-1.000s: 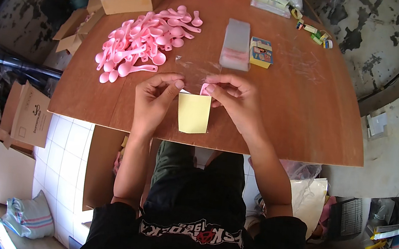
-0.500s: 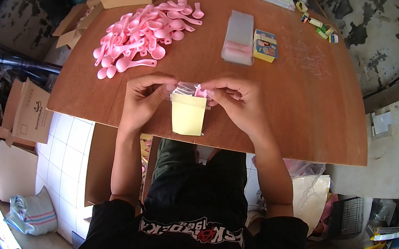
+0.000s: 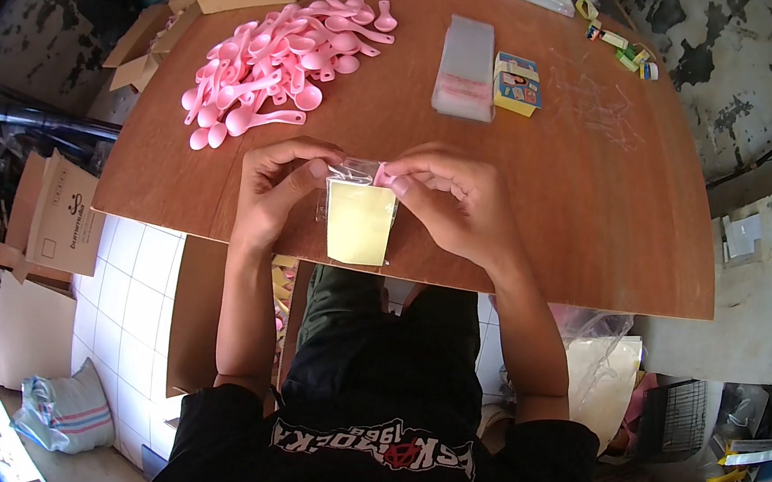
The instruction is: The person places a pink plastic spoon and a yellow sticky note into a small clear plastic bag. They repeat this process multiple times, handling the items one at a time and sealing each bag individually.
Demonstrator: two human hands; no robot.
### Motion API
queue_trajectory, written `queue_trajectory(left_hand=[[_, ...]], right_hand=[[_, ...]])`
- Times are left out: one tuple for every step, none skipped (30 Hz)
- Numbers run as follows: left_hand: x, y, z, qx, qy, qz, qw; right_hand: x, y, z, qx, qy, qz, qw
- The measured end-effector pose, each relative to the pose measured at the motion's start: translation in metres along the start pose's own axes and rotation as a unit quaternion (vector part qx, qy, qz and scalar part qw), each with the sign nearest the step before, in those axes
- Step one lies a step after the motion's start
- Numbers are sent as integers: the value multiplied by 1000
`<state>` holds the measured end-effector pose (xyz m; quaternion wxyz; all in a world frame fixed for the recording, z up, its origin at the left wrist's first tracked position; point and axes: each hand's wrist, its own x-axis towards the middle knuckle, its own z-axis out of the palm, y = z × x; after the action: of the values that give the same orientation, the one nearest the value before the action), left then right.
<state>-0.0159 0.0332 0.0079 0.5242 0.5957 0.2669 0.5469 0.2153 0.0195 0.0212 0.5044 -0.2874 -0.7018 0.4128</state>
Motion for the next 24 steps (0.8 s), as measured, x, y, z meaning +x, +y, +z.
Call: queue_trajectory(left_hand=[[0,0,1,16,3,6,1000],[-1,0,1,17,4,6,1000],[-2,-1,2,21,9,-5,1000],[-2,-1,2,25,14,-15,999],[-2,-1,2,25,13,-15,999],[-2,-2,3,23,18,-10,1000],[-1,-2,3,21,23,-4,1000],[-1,-4,2,21,23,-5,1000],[-1,-6,0,37,16,-2,999],[-1,-7,-1,53,10,1,999],[-1,-5,2,54,10,1,998],[-2,-2,6,15,30,-3,999],[-3,1,9,-24,49,-7,998],[-5,2,9,-24,47,-6,999],[-7,3,7,-1,3,-22,1000],[-10,4,4,22,-40,-38,998],[-15,-4,-2,20,-41,-72,996],[-22,-1,-5,21,-41,-73,996],[-33,3,-9,39,-47,-94,994],[-44,7,-12,55,-54,-115,990],[-57,15,-16,66,-76,-125,987],[-72,24,-24,80,-93,-136,983],[-84,25,-40,130,-167,-102,972],[-96,22,-57,179,-238,-67,952]], right_hand=[[1,-1,0,-6,-8,8,1000],[1,-3,1,-6,-8,9,1000],[0,-6,2,-27,-11,19,999],[0,-6,3,-49,-14,29,998],[0,-5,3,-49,-13,30,998],[-1,-2,3,-35,-10,26,999],[-1,0,3,-21,-7,21,1000],[-1,0,2,-21,-6,22,1000],[-1,0,2,-18,-6,16,1000],[-1,0,2,-15,-6,9,1000],[-1,-1,2,-14,-6,9,1000],[-1,-2,2,-23,-4,5,1000],[0,-3,3,-32,-3,0,999],[1,-4,3,-33,-2,-1,999],[1,-4,3,-33,-2,-2,999],[1,-6,3,-32,-2,-2,999],[1,-9,5,-31,-3,-3,1000],[0,-14,5,-22,-20,36,999],[1,-19,4,-13,-36,76,996],[3,-25,-1,-14,-34,76,996],[6,-33,-10,-67,-41,65,995],[11,-42,-18,-116,-51,51,991],[23,-54,-31,-203,-72,-8,976],[34,-63,-42,-206,-70,-7,976]])
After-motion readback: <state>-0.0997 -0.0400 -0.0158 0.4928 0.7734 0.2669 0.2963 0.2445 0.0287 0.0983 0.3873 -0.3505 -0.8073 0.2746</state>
